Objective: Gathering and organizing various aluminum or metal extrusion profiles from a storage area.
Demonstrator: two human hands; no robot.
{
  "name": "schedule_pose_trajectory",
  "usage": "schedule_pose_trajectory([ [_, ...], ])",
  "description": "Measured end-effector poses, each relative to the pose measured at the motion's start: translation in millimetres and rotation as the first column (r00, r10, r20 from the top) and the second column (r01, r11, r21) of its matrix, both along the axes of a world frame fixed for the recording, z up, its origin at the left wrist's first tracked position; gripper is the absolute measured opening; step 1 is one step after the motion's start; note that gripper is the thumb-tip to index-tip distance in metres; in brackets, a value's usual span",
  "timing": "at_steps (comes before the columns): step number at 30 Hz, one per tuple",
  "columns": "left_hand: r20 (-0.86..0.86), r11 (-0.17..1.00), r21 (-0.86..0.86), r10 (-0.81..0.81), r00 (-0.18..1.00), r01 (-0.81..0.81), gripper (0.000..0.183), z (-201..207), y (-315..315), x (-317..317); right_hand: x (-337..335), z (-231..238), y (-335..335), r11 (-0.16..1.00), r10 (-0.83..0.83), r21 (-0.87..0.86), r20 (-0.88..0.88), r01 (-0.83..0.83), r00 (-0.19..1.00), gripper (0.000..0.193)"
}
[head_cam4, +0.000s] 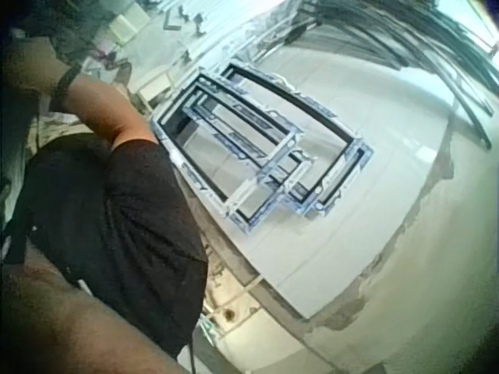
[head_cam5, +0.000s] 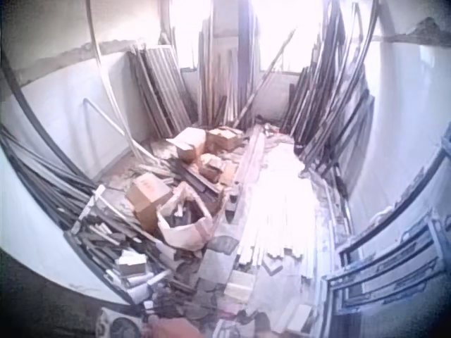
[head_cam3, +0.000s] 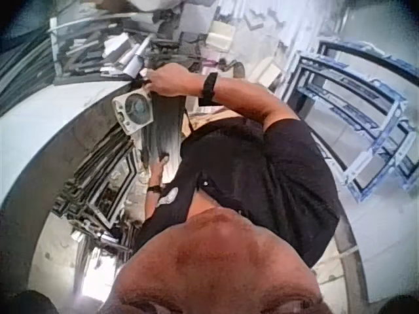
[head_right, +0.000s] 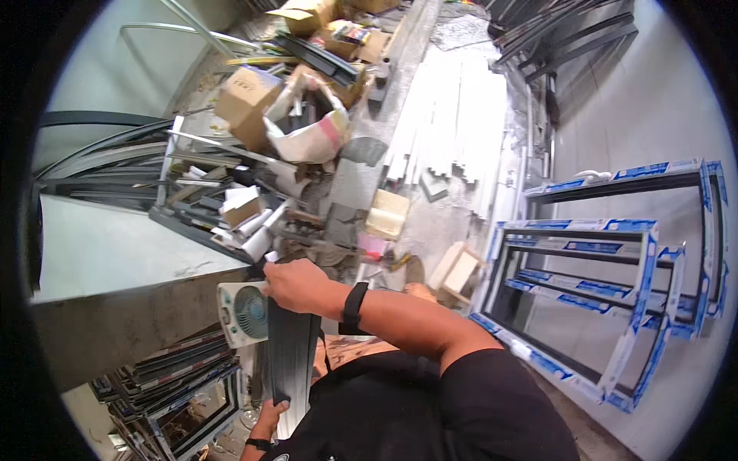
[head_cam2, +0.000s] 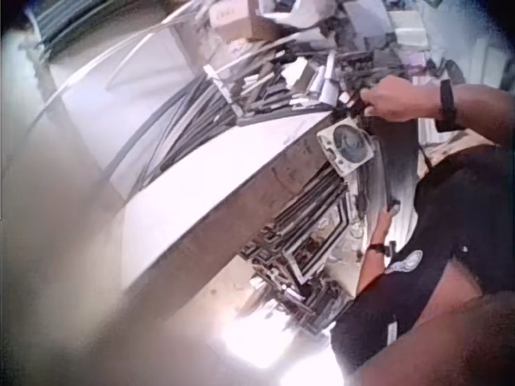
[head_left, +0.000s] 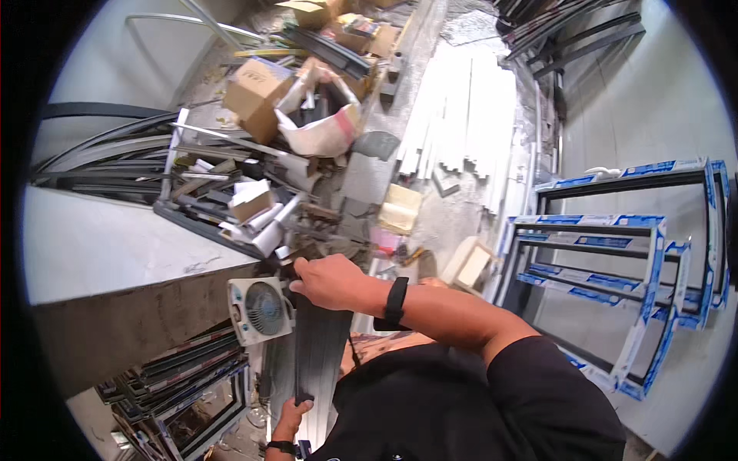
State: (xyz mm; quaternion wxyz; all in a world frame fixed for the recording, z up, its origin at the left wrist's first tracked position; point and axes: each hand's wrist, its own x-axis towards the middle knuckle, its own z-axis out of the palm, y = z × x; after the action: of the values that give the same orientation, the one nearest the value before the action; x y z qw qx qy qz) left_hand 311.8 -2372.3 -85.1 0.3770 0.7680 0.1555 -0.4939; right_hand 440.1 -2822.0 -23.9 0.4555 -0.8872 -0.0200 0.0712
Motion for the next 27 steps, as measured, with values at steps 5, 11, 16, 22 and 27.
schedule_pose_trajectory([
  [5,0.044,0.995,-0.022,0.103,0.994,-0.102,0.037,23.9,-134.3,8.6,23.0,-6.3,-107.9,1.000,-0.010,0.005,0.011,0.010,1.000,0.037],
  [11,0.149,0.994,-0.052,0.103,0.984,-0.096,0.043,6.4,-224.5,27.0,39.1,-19.6,-189.9,0.997,-0.041,-0.068,0.007,0.041,0.999,0.036],
  [16,-0.053,0.994,0.099,-0.043,0.998,0.048,0.070,-0.5,-244.6,26.2,15.7,-8.8,-207.9,0.995,-0.086,-0.046,-0.049,0.084,0.995,0.036],
  [22,-0.182,0.981,0.103,-0.147,0.972,0.168,0.076,17.3,-257.3,22.8,3.3,7.7,-196.2,0.998,-0.065,-0.014,-0.028,0.065,0.997,0.036],
  [27,-0.145,0.988,0.076,-0.121,0.982,0.133,0.068,-8.5,-254.8,39.1,17.3,2.5,-197.0,0.999,-0.016,-0.030,-0.066,0.014,0.998,0.033],
])
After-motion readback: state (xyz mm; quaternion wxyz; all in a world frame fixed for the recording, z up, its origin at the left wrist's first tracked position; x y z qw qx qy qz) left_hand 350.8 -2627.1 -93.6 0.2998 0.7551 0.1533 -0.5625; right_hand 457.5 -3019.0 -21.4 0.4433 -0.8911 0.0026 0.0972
